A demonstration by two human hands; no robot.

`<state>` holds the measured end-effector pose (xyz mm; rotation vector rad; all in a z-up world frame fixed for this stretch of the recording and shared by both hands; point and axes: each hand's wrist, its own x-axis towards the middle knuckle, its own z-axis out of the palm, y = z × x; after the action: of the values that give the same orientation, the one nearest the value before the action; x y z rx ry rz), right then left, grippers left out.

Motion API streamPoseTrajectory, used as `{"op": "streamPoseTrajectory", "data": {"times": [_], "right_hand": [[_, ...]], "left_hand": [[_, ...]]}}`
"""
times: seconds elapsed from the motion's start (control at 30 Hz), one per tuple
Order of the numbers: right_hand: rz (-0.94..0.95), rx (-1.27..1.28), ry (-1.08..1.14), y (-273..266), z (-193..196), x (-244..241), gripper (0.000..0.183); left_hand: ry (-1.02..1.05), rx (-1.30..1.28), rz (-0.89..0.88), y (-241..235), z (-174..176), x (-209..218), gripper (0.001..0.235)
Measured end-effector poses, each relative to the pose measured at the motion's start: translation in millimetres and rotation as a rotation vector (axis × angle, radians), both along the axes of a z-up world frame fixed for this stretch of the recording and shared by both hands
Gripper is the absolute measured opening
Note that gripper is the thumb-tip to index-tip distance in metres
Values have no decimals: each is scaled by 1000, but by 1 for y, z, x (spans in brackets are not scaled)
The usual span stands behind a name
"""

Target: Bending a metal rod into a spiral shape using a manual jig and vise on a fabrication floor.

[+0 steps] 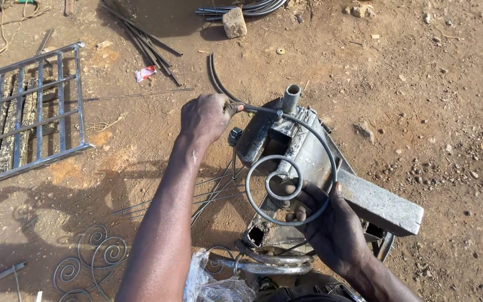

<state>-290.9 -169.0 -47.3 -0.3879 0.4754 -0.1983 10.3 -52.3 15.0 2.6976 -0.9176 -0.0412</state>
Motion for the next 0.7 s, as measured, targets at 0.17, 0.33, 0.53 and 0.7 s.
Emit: {"op": "streamPoseTrajectory", "data": {"times": [0.17,0.33,0.53,0.7], "right_hand": [[-2,-3,72,-12,-12,10,70],[17,1,76,-20,-11,19,66],[90,-169,87,-18,2,17,81],[1,-77,121,-12,19,22,68]], "left_hand": [[-148,15,-9,1,-43,14,26],[-223,-22,48,-5,-32,1,15],[-335,-155,93,-3,-67,8,34],[-541,-216,162,-10,-64,-8,30]]}}
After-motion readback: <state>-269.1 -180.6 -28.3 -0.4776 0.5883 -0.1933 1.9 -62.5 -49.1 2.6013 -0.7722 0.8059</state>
